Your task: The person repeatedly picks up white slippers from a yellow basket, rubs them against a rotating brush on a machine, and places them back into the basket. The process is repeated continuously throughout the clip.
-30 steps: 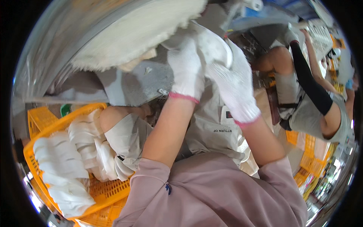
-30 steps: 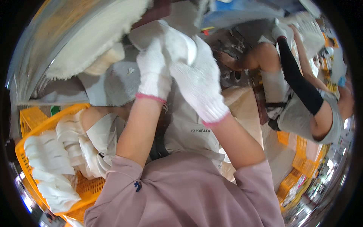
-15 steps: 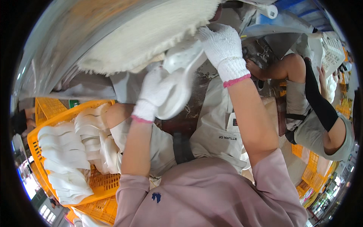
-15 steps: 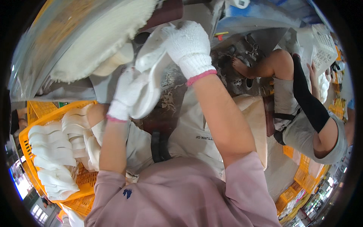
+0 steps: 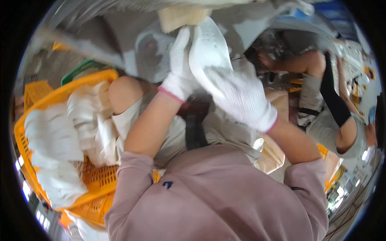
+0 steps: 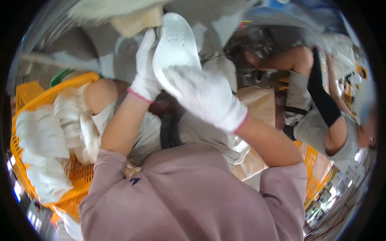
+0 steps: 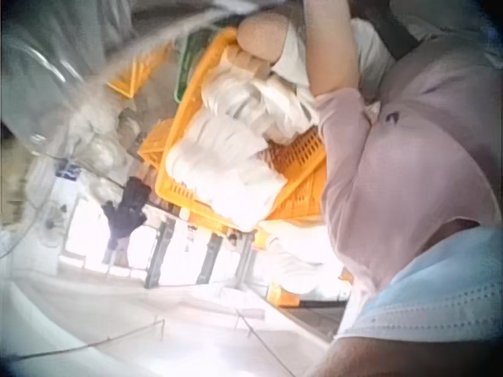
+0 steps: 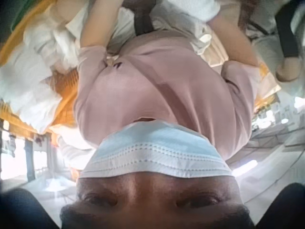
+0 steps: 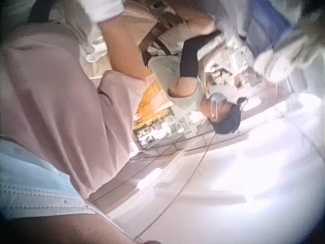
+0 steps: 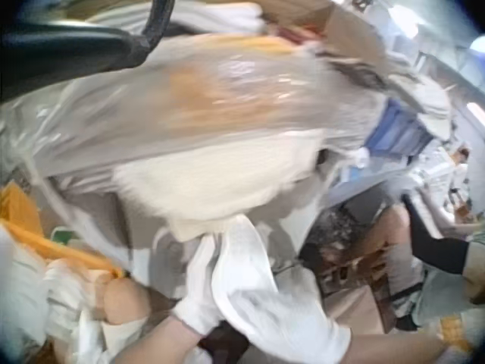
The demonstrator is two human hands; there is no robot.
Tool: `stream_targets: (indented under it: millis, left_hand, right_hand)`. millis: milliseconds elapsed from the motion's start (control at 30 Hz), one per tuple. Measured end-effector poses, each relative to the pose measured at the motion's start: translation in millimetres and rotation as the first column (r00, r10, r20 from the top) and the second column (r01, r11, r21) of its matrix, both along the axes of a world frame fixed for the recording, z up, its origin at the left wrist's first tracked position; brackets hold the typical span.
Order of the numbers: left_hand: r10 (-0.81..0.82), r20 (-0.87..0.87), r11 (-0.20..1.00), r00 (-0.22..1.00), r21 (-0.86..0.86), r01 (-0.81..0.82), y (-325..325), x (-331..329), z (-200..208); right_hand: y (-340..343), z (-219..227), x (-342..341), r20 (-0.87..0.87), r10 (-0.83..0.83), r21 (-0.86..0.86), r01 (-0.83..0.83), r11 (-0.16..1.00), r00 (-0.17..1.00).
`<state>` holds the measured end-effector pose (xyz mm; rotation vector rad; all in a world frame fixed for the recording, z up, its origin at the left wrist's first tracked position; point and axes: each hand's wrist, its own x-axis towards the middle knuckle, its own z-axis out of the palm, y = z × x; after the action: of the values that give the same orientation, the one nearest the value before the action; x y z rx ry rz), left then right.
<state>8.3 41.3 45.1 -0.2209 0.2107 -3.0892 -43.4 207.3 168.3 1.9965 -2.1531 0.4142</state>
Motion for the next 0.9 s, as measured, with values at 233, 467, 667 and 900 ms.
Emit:
stream_targets:
  millis: [233, 467, 667, 900]
  left_hand:
    - [0.808, 0.293, 0.374, 0.512, -0.926, -0.060, -38, -27, -14]
    - [0.360, 0.563, 0.833, 0.744, -0.553, 0.016, -32, -13, -13]
    - [0.852, 0.036, -0.103, 0.523, -0.967, 0.234, -20, -8, -28]
    - [0.744, -0.411, -0.473, 0.527, -0.881, -0.020, -20, -3, -3]
  right_hand:
    - [-70, -21, 5, 0.308, -0.274, -0.071, 0.310, 0.948, 0.911]
    - [-68, -40, 4, 0.353, -0.365, -0.053, 0.408, 0.912, 0.861]
    - [-82, -42, 6, 0.415, -0.317, -0.200, 0.425, 0.883, 0.853]
    - [-84, -21, 16, 0.375, -0.411, -0.162, 0.495, 0.853, 0.831]
